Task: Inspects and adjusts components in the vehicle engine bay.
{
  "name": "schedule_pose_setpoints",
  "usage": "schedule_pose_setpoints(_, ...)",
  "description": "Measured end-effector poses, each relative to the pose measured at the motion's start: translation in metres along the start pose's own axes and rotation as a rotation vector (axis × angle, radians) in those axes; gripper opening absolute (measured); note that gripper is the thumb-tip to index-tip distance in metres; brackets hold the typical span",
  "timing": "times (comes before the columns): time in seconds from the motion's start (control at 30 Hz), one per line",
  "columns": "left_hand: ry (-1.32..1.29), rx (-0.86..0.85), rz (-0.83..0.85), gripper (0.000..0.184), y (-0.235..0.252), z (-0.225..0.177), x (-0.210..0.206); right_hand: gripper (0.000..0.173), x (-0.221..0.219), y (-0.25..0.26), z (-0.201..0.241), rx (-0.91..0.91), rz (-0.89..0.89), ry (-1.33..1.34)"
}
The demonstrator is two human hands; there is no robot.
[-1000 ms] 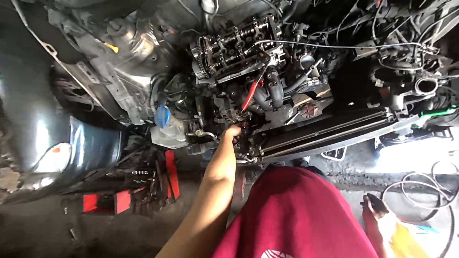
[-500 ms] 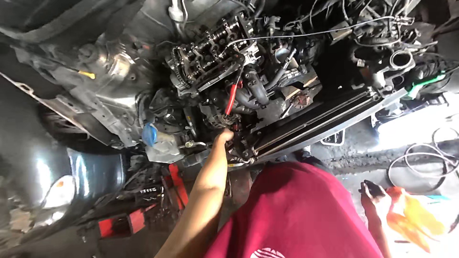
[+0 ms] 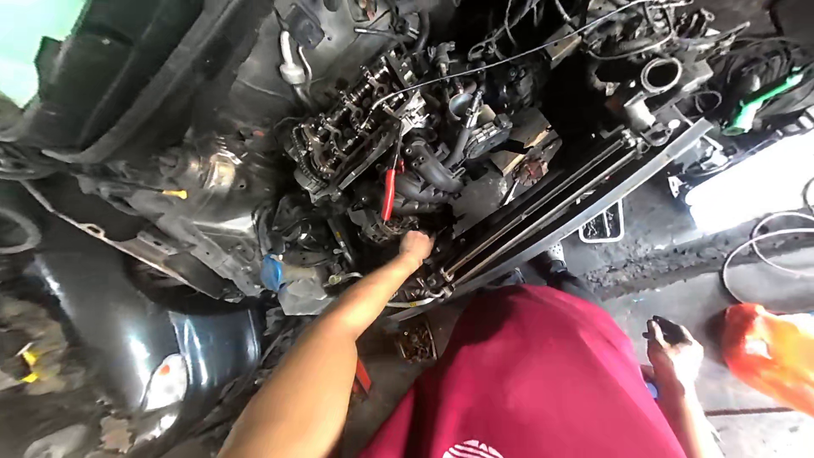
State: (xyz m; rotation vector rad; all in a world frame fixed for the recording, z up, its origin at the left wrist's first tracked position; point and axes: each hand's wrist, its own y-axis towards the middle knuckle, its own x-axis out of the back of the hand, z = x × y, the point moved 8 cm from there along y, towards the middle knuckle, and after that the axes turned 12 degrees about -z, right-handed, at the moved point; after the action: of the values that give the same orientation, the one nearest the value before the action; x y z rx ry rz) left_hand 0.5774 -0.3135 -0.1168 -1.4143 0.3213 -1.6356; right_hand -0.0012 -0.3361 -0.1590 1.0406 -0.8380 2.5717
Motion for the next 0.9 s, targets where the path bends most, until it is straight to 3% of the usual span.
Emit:
schedule_pose_setpoints(0.13, 0.253, -0.143, 0.073, 0.029, 0.006, -0.013, -0.001, 0.032, 0.017, -0.008, -0.016, -0.08, -0.043, 0.003)
schedule_pose_setpoints(0.23, 0.448, -0.135, 0.157, 0.026, 0.009, -0.017, -0.007, 0.032, 0.024, -0.013, -0.049, -0.138, -0.108, 0.022)
schedule_pose_setpoints(0.57, 0.652, -0.309, 0.203, 0.027, 0.009, -0.046, -0.012, 0.031, 0.02, -0.083, -0.095, -0.323, -0.176, 0.062)
schedule_pose_setpoints(0.9, 0.908, -0.249, 0.239, 0.044, 0.045, -0.057, -0.022, 0.028, 0.029, -0.143, -0.125, -0.379, -0.235, 0.021)
